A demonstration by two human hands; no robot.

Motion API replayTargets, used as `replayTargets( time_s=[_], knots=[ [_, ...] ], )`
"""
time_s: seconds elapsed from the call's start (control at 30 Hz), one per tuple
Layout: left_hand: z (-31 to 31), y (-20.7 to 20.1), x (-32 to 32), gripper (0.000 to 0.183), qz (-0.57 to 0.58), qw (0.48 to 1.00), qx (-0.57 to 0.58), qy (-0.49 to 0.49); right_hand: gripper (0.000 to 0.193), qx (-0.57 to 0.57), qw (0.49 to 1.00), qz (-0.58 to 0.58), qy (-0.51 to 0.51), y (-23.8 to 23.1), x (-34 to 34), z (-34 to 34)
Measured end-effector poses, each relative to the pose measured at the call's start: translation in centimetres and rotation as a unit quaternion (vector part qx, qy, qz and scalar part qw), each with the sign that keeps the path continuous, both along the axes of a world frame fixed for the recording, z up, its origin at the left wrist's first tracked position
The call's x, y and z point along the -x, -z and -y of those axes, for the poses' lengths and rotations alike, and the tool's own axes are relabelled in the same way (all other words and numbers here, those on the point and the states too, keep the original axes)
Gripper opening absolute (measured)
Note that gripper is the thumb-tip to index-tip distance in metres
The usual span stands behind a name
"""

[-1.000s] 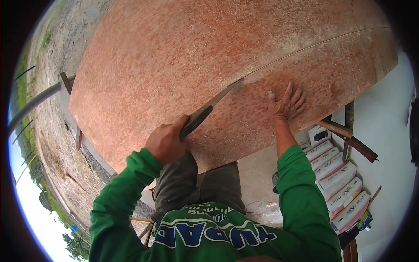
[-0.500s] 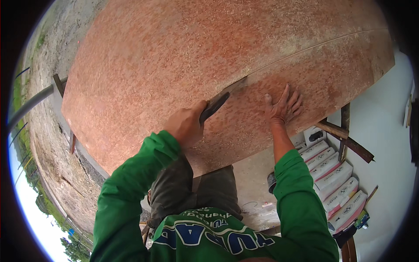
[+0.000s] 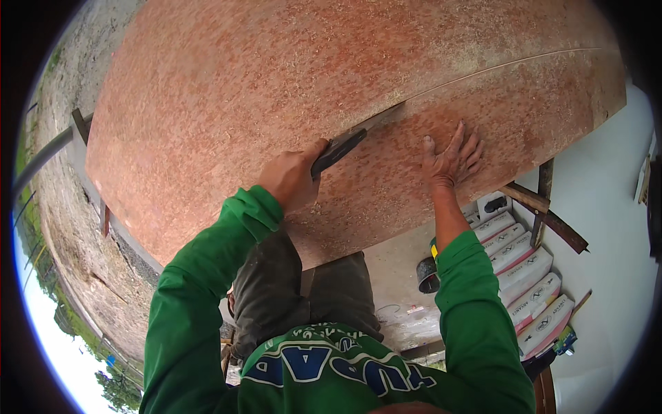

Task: The person cuts through a sheet of plywood by hand.

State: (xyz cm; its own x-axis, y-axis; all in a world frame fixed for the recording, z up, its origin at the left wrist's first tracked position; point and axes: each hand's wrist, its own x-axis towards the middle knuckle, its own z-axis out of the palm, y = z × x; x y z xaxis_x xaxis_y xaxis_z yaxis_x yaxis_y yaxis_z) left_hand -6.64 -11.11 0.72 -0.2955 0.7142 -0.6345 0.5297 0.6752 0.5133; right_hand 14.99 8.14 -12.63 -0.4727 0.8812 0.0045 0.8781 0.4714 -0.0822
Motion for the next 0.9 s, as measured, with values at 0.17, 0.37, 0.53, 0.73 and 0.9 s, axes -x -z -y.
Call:
replayTargets(
  time_s=[0.17, 0.37, 0.53, 0.73, 0.9],
  knots=[
    [9.7, -9.7, 1.9, 0.052, 0.002, 0.999, 0.044, -0.011, 0.082, -0.005, 0.999, 0.036, 0.013, 0.1, -2.1, 0.6],
    [7.6, -3.7, 2.6, 0.052, 0.021, 1.0, 0.004, 0.009, 0.082, -0.001, 1.0, 0.023, 0.013, -0.6, -0.8, 0.9],
    [0.8, -0.3, -0.3, 0.046, 0.022, 1.0, -0.012, -0.01, 0.083, 0.001, 1.0, -0.013, 0.01, -1.2, -0.6, 1.9],
    [7.5, -12.0, 1.1, 0.043, 0.001, 0.999, 0.03, -0.015, 0.083, 0.035, 0.997, 0.038, 0.053, -0.3, -2.4, 0.8],
    [3.6, -7.5, 1.6, 0.037, 0.005, 0.998, 0.06, 0.013, 0.081, 0.031, 0.998, 0.019, 0.043, -1.0, -0.7, 1.2]
  ],
)
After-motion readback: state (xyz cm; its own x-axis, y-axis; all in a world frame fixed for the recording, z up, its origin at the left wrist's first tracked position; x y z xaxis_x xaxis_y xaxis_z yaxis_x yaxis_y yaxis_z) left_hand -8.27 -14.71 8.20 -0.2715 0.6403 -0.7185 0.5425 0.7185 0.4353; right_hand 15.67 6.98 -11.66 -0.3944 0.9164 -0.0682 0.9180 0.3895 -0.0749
